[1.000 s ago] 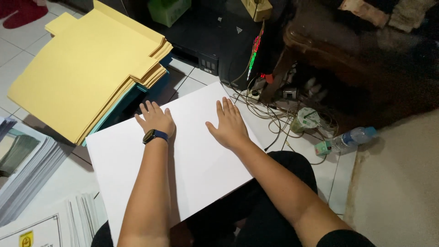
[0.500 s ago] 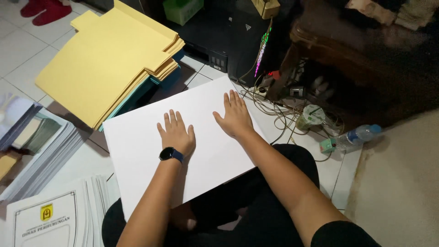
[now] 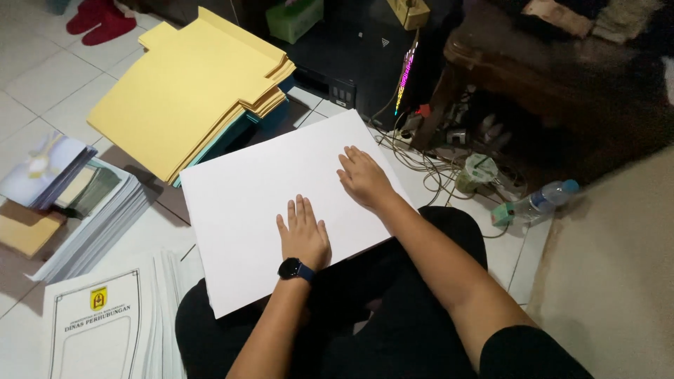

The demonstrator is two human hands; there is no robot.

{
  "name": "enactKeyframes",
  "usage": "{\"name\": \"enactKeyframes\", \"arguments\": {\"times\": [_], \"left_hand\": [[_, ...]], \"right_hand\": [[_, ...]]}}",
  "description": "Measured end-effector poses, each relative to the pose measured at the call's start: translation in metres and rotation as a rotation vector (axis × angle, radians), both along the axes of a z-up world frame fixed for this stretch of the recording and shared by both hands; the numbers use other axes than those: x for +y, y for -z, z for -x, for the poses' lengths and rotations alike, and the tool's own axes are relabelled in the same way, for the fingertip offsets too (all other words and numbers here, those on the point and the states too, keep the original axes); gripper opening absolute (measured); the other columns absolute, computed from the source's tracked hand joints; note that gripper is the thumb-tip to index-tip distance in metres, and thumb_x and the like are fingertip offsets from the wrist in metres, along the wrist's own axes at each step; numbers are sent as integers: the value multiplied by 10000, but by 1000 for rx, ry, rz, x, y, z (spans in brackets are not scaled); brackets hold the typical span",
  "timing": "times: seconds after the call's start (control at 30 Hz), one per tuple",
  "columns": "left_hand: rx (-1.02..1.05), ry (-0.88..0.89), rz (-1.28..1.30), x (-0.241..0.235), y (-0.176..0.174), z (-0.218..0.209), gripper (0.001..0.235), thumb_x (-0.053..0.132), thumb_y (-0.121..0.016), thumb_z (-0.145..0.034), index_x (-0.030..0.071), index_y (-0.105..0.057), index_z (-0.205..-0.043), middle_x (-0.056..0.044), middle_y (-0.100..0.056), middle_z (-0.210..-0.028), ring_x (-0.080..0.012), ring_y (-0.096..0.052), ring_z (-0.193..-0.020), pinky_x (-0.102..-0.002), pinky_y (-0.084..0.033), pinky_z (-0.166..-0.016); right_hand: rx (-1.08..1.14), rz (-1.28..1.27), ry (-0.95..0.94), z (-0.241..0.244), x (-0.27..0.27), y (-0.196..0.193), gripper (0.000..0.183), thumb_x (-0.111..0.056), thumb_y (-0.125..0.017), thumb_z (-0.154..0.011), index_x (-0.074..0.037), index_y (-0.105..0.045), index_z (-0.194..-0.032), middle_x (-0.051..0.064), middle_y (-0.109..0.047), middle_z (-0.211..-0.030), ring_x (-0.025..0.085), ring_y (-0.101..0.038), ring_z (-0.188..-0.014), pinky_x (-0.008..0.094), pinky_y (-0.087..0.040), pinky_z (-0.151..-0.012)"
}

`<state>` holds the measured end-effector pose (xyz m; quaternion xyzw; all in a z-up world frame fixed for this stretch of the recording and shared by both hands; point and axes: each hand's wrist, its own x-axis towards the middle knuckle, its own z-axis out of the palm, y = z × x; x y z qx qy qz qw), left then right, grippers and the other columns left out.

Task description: The person sits on the floor and repeatedly folds large white documents in half, smoothing the creases with both hands. The person then places the folded documents onto a stack on the floor and picks up another document to repeat the process.

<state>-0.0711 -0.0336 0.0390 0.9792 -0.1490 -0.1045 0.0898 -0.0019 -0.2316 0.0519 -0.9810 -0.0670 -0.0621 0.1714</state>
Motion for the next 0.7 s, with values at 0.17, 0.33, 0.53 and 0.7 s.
{"name": "enactKeyframes", "arguments": {"times": [0.17, 0.33, 0.53, 0.7], "left_hand": [[-46, -17, 16, 2, 0, -1, 630, 336, -171, -1060, 36, -155, -1613, -163, -139, -1694, -331, -86, -1562, -575, -41, -1232], [-42, -36, 42, 2, 4, 2, 633, 350, -172, -1060, 51, -155, -1617, -150, -135, -1698, -322, -78, -1568, -574, -30, -1232], [-52, -75, 12, 4, 32, -37, 663, 397, -163, -1061, 44, -143, -1621, -159, -120, -1702, -324, -71, -1571, -585, -25, -1232], [-76, -129, -8, 10, 29, -99, 658, 395, -146, -1068, 40, -179, -1621, -163, -159, -1698, -315, -102, -1575, -575, -61, -1239]], "right_hand": [[39, 47, -28, 44, 10, -10, 589, -445, -281, -1081, -79, -498, -1489, 228, -430, -1565, 337, -332, -1510, 476, -190, -1256], [179, 33, 238, 65, 15, -44, 632, -431, -370, -1058, -33, -400, -1548, 271, -317, -1618, 349, -244, -1544, 454, -135, -1265], [194, 55, 252, 63, 18, -48, 663, -454, -376, -1052, -35, -373, -1565, 286, -297, -1624, 366, -217, -1552, 469, -101, -1263], [200, 52, 249, 57, 14, -42, 684, -470, -378, -1039, -37, -359, -1568, 288, -282, -1628, 366, -194, -1559, 474, -84, -1260]]}}
